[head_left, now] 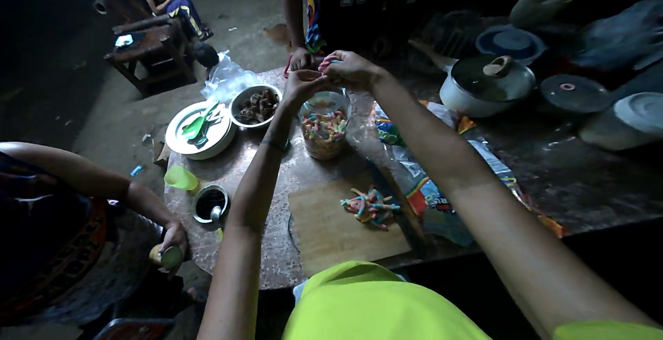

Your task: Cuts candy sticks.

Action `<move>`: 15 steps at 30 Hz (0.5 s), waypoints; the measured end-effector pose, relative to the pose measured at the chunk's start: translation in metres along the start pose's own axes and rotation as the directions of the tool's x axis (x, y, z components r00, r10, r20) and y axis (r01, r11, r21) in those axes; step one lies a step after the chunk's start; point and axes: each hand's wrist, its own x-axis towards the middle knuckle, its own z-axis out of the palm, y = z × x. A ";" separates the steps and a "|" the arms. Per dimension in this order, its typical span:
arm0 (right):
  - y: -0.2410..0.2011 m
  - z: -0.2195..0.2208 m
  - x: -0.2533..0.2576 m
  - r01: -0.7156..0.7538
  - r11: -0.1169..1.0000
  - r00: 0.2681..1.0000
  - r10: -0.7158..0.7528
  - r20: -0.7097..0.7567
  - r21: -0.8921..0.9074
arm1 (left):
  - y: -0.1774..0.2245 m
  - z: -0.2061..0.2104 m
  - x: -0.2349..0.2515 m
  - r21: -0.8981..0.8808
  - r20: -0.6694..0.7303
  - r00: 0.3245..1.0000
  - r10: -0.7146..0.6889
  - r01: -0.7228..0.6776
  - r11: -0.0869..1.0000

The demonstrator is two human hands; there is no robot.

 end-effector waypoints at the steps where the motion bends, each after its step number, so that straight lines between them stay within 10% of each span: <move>1: 0.001 0.003 0.001 -0.008 0.999 1.000 0.007 0.011 0.039 | -0.002 0.003 0.001 -0.031 -0.008 1.000 0.006 -0.006 1.000; 15: -0.001 -0.003 -0.001 -0.077 0.987 0.996 0.071 0.050 0.144 | -0.003 -0.002 -0.006 0.035 -0.034 0.999 -0.013 0.014 0.999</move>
